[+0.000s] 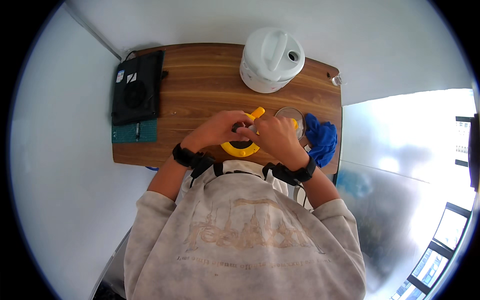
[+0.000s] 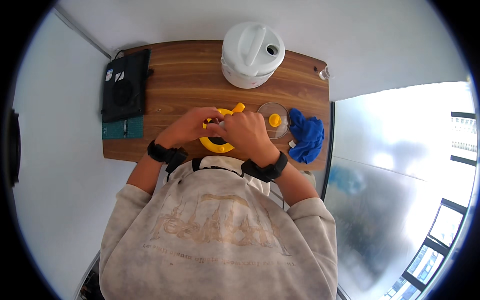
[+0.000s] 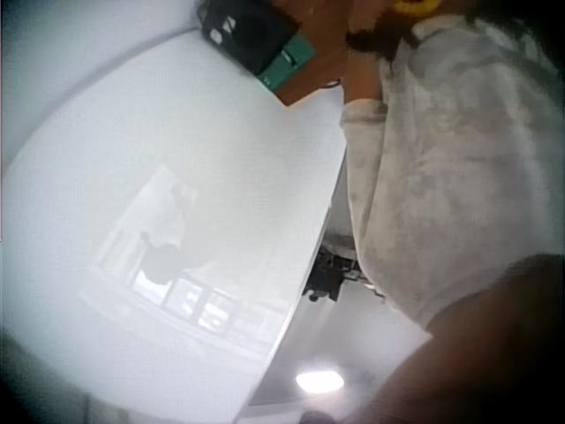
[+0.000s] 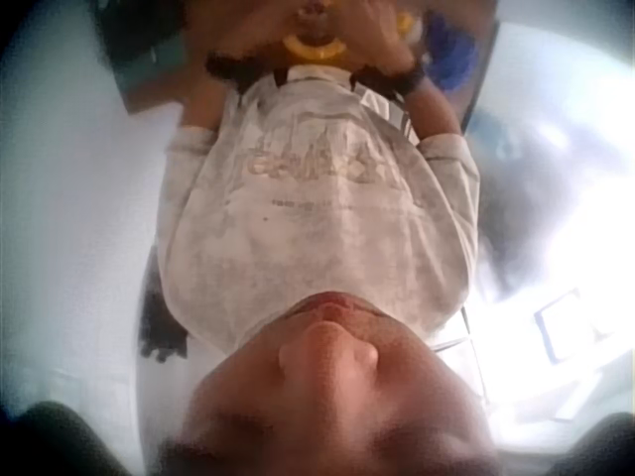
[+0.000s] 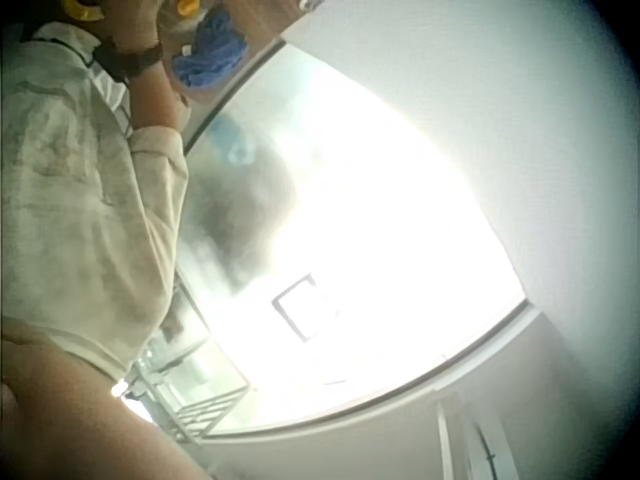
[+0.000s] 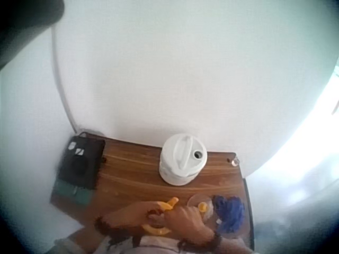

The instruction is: The person uses a screwdriver to remove screws from a yellow pot lid, then places the lid on the pot. The person then opens a white rice cooker, removes its lid, and places it on the table.

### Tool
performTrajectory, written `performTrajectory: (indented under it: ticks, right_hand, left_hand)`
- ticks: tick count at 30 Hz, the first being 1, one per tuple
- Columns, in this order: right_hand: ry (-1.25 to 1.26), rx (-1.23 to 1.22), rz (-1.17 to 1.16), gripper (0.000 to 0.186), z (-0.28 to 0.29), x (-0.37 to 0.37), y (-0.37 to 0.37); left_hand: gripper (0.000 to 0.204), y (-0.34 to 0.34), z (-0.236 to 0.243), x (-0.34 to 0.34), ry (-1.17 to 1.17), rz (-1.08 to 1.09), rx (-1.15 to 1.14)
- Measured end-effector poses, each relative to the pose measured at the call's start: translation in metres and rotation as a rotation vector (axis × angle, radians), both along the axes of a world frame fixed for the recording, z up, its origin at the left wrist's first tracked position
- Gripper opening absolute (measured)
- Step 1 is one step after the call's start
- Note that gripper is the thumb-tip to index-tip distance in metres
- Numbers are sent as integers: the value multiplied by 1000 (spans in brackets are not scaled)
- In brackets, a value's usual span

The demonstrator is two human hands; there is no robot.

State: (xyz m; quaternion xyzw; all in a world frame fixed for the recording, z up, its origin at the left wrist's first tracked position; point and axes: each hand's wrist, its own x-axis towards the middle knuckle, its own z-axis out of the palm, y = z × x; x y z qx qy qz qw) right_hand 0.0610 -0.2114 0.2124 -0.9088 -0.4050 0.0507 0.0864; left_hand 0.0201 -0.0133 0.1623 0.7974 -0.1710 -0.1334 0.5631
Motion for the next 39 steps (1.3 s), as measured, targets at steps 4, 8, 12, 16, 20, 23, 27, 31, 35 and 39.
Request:
performTrajectory:
  ticks: [4, 8, 12, 16, 20, 23, 27, 31, 35, 39]
  right_hand:
    - [76, 204, 98, 33, 8, -5, -10]
    - [199, 205, 146, 37, 3, -6, -20]
    - [207, 262, 169, 36, 3, -4, -19]
    - [242, 250, 150, 37, -1, -3, -20]
    - [242, 281, 167, 37, 0, -2, -19]
    - [223, 284, 185, 37, 0, -4, -21]
    - [263, 274, 178, 37, 2, -3, -22]
    - [241, 279, 187, 35, 2, -4, -24]
    - [229, 257, 158, 35, -2, -3, -26]
    - [176, 245, 146, 40, -8, 3, -27]
  left_hand:
    - [33, -3, 3, 0, -13, -17, -24]
    - [29, -3, 2, 2, 82, -33, -52]
    - [25, 0, -6, 7, 84, -22, -79]
    - [23, 3, 0, 9, 56, -67, -60]
    - [24, 4, -1, 8, 37, -61, -55]
    - [25, 2, -3, 8, 15, -61, -56]
    - [25, 1, -1, 8, 58, -64, -34]
    - [27, 1, -1, 8, 46, -82, -46]
    - [33, -2, 0, 6, 79, -57, -41]
    - [40, -3, 4, 7, 197, 2, -25]
